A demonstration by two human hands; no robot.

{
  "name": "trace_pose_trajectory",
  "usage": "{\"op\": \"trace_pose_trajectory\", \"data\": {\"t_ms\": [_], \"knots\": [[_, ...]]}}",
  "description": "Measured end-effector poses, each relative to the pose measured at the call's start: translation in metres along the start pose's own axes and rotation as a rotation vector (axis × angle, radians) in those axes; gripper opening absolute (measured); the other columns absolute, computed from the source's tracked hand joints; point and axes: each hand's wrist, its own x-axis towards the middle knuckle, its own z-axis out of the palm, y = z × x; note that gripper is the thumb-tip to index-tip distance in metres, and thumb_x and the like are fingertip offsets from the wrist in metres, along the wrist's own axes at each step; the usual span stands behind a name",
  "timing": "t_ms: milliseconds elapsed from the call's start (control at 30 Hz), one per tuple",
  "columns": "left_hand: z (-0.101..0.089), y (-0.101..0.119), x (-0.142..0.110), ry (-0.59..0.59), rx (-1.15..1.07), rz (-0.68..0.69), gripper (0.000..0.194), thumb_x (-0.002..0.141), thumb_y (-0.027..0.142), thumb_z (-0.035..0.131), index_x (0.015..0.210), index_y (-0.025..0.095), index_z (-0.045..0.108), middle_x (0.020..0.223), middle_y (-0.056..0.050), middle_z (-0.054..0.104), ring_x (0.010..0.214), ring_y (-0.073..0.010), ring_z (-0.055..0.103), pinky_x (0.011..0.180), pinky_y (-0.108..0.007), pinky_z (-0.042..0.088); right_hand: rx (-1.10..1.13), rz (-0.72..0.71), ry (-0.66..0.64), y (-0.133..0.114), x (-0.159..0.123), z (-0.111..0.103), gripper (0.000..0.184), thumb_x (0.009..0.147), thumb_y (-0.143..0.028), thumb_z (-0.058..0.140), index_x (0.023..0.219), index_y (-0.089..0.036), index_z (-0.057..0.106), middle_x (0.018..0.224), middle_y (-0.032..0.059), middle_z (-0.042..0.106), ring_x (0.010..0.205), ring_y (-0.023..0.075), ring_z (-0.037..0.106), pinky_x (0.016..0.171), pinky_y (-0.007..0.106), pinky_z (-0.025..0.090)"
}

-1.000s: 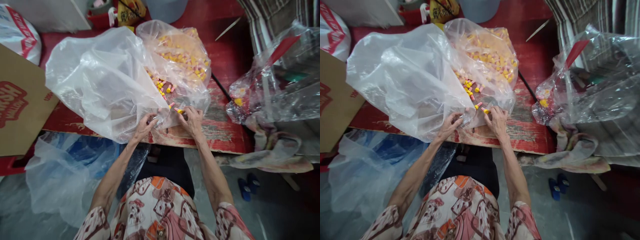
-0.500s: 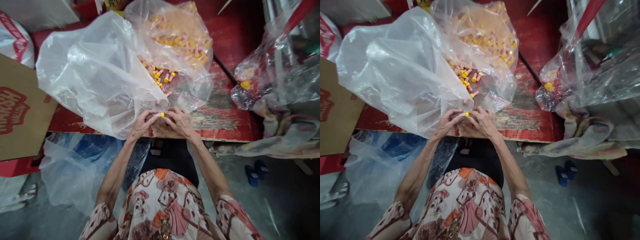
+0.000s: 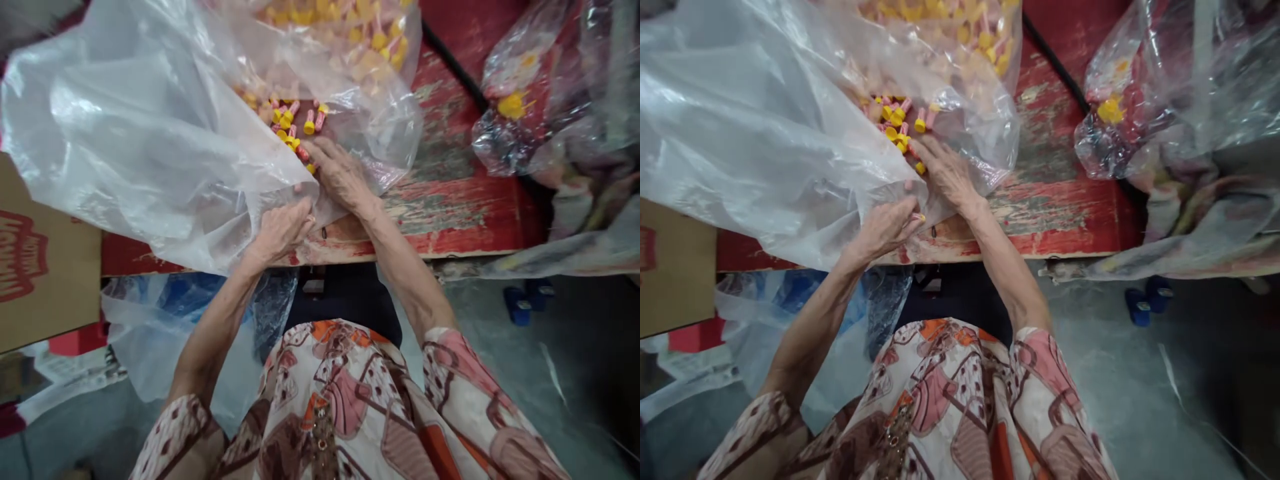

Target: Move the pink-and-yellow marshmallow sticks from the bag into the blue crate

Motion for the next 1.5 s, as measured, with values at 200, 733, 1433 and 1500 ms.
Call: {"op": "trace_pose_trajectory", "data": {"t_ms": [200,733,1433,1500], "knots": [[0.002,-0.007,-0.018,0.043,-0.071,-0.049,0.014,0.103,0.032,0.066,0.11,0.021,0.069,0.095,-0.004,0.074,0.087,-0.024,0.069,0.08,-0.033,0.05,-0.099,0.075,0.04,0.011,-0.005,0.01,0.037,0.114,-0.029,0.042,0.144,-0.026,0.064,0.137,0.0084,0.07,0.108,0.0209,0.066,0.095,0.034,0.052],[0.046,0.022,-0.04,0.288,-0.14,0.03,0.008,0.102,0.015,0.056,0.103,0.019,0.064,0.108,-0.009,0.067,0.093,-0.0228,0.068,0.083,-0.033,0.053,0.075,0.205,0.398,0.0,-0.056,0.011,0.027,0.108,-0.048,0.05,0.107,-0.023,0.061,0.097,0.0089,0.076,0.085,0.0249,0.07,0.081,0.041,0.057],[0.054,-0.01,-0.057,0.493,-0.357,-0.122,0.036,0.097,0.004,0.061,0.125,0.024,0.073,0.119,-0.013,0.079,0.116,-0.0225,0.078,0.099,-0.033,0.062,0.355,0.301,0.103,-0.07,-0.064,0.058,0.048,0.084,-0.074,0.052,0.093,-0.03,0.069,0.096,0.0121,0.08,0.087,0.0355,0.074,0.083,0.05,0.057],[0.04,-0.025,-0.052,0.583,-0.311,-0.276,0.039,0.103,0.007,0.057,0.137,0.022,0.071,0.127,-0.016,0.076,0.119,-0.0225,0.077,0.097,-0.034,0.061,0.328,0.306,0.105,-0.07,-0.061,0.057,0.045,0.08,-0.075,0.052,0.086,-0.033,0.07,0.102,0.0141,0.081,0.095,0.0398,0.076,0.088,0.055,0.058]]}}
